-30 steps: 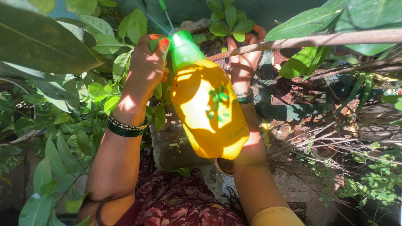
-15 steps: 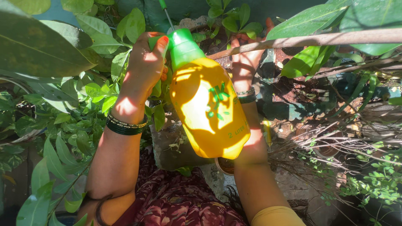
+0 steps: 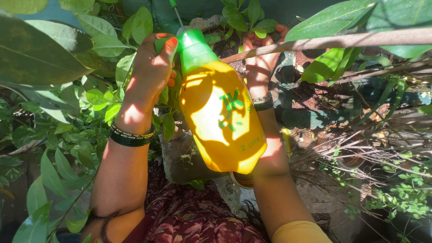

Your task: The person pumps a pressure sprayer and applies a fine mist to the leaves of several potted plants while supporting the branches by hand.

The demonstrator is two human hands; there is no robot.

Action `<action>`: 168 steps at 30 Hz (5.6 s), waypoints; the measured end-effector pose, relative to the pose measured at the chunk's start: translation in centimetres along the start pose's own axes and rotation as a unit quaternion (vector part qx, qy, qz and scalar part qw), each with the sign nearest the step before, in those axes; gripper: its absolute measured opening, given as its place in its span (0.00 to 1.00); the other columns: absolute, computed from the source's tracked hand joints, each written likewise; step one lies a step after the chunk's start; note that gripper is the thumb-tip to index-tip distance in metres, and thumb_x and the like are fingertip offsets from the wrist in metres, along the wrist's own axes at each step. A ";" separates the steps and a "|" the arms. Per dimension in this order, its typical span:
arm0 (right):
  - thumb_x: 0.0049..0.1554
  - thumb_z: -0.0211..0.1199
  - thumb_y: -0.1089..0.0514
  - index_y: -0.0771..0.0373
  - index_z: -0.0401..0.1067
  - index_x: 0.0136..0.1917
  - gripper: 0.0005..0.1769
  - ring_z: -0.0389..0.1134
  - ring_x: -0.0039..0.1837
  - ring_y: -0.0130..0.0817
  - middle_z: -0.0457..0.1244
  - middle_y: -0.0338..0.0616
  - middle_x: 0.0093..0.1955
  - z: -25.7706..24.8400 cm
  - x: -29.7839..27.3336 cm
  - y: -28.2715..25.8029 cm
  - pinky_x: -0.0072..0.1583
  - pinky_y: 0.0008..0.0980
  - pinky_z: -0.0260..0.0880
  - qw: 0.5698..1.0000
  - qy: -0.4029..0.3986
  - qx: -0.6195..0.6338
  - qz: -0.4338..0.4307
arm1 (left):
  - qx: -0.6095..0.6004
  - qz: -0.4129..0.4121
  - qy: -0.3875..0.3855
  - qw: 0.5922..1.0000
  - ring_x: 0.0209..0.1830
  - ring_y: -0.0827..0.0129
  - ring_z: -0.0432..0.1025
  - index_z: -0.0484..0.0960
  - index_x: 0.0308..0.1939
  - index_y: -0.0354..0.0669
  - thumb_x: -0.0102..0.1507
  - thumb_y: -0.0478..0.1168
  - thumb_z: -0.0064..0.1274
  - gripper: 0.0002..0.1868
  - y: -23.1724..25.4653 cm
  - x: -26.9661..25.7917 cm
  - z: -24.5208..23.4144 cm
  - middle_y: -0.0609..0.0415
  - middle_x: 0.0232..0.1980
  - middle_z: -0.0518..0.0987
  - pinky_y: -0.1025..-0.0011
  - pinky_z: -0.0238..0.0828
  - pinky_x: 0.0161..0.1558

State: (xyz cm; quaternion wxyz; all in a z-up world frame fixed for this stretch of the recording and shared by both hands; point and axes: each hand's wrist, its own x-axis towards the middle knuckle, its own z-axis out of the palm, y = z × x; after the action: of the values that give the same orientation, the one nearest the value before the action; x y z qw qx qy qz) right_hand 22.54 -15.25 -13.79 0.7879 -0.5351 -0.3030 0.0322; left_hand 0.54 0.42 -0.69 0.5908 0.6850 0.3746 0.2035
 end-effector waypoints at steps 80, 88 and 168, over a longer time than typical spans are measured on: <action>0.65 0.56 0.57 0.71 0.73 0.56 0.14 0.72 0.52 0.33 0.69 0.48 0.53 -3.2 2.1 4.8 0.57 0.30 0.75 0.934 -0.026 0.255 0.247 | -0.100 0.047 -0.253 0.961 0.17 0.84 0.60 0.80 0.57 0.44 0.67 0.40 0.58 0.15 4.1 0.1 0.6 0.66 0.26 0.73 0.78 0.54 0.18; 0.67 0.57 0.62 0.71 0.72 0.58 0.11 0.71 0.57 0.32 0.67 0.46 0.55 -3.1 1.6 4.3 0.62 0.32 0.74 0.957 -0.069 0.220 0.175 | -0.088 -0.003 -0.205 0.975 0.15 0.84 0.58 0.80 0.54 0.43 0.66 0.41 0.57 0.13 5.7 -1.6 1.2 0.65 0.24 0.70 0.78 0.52 0.16; 0.55 0.63 0.57 0.71 0.51 0.78 0.42 0.62 0.72 0.59 0.58 0.65 0.71 4.0 -3.3 -29.7 0.71 0.45 0.65 0.865 -0.349 -0.349 -0.086 | 0.162 0.421 -0.179 0.874 0.29 0.68 0.73 0.52 0.79 0.27 0.74 0.36 0.48 0.33 9.1 -11.1 4.1 0.50 0.34 0.78 0.71 0.70 0.31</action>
State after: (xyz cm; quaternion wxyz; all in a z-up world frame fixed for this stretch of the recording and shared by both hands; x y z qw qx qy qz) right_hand 9.63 -25.81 11.38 0.3922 -0.7009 -0.5944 0.0413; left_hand -1.11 -10.88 8.97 0.3872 0.8887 -0.0339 0.2431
